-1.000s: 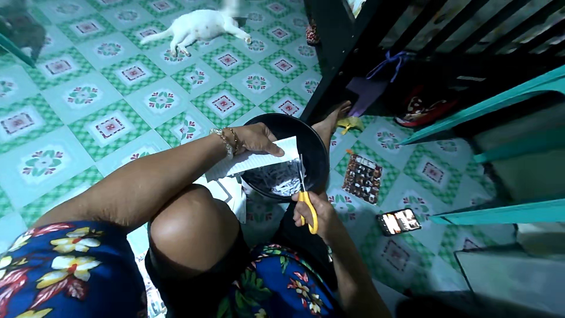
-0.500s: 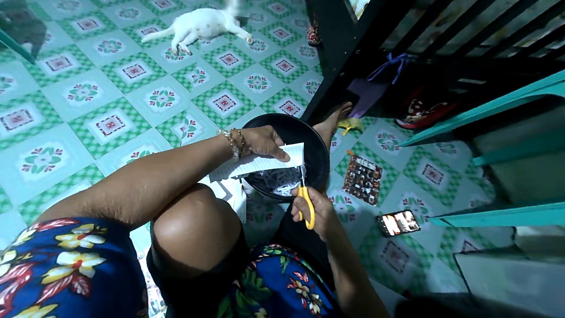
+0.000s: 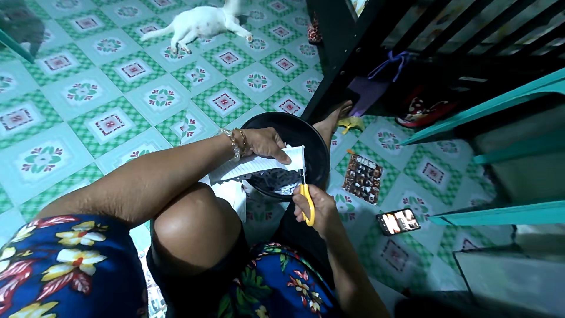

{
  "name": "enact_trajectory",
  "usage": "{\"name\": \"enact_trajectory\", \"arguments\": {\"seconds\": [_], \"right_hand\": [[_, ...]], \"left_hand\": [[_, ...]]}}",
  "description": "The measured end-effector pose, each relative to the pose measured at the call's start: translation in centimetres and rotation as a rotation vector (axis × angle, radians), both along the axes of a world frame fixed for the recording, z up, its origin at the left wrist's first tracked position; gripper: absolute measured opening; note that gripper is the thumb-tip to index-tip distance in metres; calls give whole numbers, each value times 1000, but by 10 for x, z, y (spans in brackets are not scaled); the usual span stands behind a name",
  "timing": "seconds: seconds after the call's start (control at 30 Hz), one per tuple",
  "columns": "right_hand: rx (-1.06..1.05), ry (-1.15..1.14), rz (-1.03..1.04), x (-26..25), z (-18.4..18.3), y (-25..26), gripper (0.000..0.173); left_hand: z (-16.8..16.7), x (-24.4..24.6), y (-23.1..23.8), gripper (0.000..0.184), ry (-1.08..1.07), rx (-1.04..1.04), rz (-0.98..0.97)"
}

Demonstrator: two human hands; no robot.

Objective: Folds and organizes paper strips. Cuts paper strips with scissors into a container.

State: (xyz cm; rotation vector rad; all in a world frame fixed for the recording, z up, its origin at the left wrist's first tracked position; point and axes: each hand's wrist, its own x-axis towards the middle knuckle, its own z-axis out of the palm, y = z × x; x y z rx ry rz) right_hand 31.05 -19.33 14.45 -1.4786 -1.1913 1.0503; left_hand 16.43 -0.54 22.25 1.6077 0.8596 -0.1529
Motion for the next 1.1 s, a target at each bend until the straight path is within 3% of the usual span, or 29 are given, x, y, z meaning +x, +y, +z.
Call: {"name": "enact_trajectory", "arguments": {"seconds": [0.13, 0.43, 0.63, 0.8, 1.1], "right_hand": [[46, 4, 1, 1, -6, 0, 13], [-128, 98, -11, 2, 1, 7, 6], [-111, 131, 56, 9, -2, 3, 9], [-195, 29, 118, 15, 6, -8, 23], [-102, 2, 104, 10, 6, 0, 21]], "left_hand": [[-1, 0, -1, 25, 10, 5, 0], [-9, 0, -1, 19, 54, -16, -37], [-8, -1, 2, 16, 59, -21, 31], [-6, -6, 5, 16, -47, -49, 146], [-3, -2, 1, 19, -31, -65, 91]]}}
